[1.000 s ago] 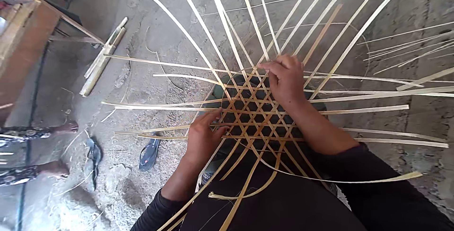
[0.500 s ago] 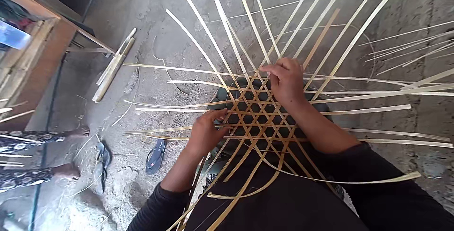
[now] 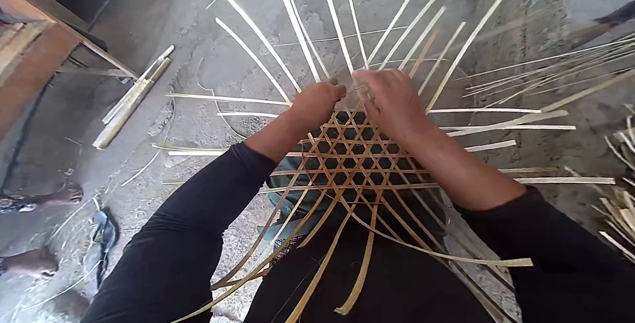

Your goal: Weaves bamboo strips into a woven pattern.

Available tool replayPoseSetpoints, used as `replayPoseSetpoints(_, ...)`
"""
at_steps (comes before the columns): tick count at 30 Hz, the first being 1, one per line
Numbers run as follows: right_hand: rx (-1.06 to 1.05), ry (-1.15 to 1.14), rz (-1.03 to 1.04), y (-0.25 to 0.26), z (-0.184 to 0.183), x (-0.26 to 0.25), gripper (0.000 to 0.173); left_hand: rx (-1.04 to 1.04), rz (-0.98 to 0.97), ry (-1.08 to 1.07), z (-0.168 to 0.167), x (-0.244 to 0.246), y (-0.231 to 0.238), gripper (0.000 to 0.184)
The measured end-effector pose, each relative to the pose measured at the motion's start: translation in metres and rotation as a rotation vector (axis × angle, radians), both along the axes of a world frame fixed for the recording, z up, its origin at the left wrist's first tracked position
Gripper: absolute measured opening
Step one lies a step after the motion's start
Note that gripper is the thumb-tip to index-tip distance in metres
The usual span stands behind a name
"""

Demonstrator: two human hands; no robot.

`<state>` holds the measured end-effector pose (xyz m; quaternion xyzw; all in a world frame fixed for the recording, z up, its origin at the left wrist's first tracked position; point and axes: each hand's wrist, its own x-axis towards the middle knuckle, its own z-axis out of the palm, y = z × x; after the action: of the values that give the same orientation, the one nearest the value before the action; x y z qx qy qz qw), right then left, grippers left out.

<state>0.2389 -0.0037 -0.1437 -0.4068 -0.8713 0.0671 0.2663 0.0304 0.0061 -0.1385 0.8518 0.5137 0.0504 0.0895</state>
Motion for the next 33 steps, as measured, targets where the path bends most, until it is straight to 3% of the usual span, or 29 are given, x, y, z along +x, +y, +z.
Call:
replayPoseSetpoints(2,-0.027,0.015,-0.004,-0.025,0.001,0.010,0.030,-0.001,-0.001,-0.013,0.001,-0.001,-0.005,0.027)
replayPoseSetpoints(4,-0.317,0.019,-0.039,-0.053,-0.002,0.015,0.025,-0.011,-0.003,-0.029,0.003,-0.002,-0.010,0.030)
replayPoseSetpoints(7,-0.933,0.069,-0.031,-0.070,-0.010,0.008,0.045,-0.035,0.024,-0.008,0.008,-0.002,-0.015,0.040)
replayPoseSetpoints(10,-1.196,0.468,-0.057,-0.073,-0.006,-0.013,0.066,0.017,0.006,0.053,0.029,-0.005,-0.010,0.046)
replayPoseSetpoints(12,-1.139,0.729,-0.148,-0.066,0.012,-0.034,0.065,0.131,-0.006,0.065,0.059,-0.010,-0.001,0.042)
replayPoseSetpoints(14,-0.971,0.794,-0.146,-0.049,0.034,-0.051,0.065,0.231,0.055,0.132,0.108,-0.011,0.008,0.037)
replayPoseSetpoints(17,-0.563,0.751,-0.060,0.008,0.075,-0.068,0.065,0.344,0.239,0.202,0.196,-0.007,0.017,0.057)
replayPoseSetpoints(20,-0.202,0.643,-0.063,0.077,0.153,-0.083,0.060,0.529,0.411,0.148,0.264,-0.008,0.027,0.060)
replayPoseSetpoints(22,-0.048,0.544,-0.036,0.108,0.202,-0.081,0.054,0.611,0.543,0.063,0.292,-0.008,0.030,0.053)
replayPoseSetpoints(24,-0.033,0.421,0.021,0.123,0.236,-0.074,0.049,0.614,0.654,-0.024,0.304,-0.009,0.029,0.050)
replayPoseSetpoints(26,-0.183,0.235,0.082,0.120,0.245,-0.067,0.050,0.468,0.699,-0.039,0.294,-0.013,0.023,0.055)
replayPoseSetpoints(28,-0.408,0.029,0.142,0.103,0.223,-0.061,0.053,0.248,0.648,0.065,0.257,-0.021,0.019,0.048)
replayPoseSetpoints(29,-0.497,-0.064,0.175,0.095,0.197,-0.055,0.055,0.140,0.595,0.080,0.227,-0.028,0.020,0.046)
replayPoseSetpoints(31,-0.592,-0.191,0.199,0.064,0.125,-0.037,0.059,-0.058,0.525,-0.084,0.144,-0.041,0.004,0.049)
replayPoseSetpoints(33,-0.518,-0.262,0.133,-0.004,0.043,-0.016,0.059,-0.225,0.484,-0.317,0.051,-0.040,-0.049,0.056)
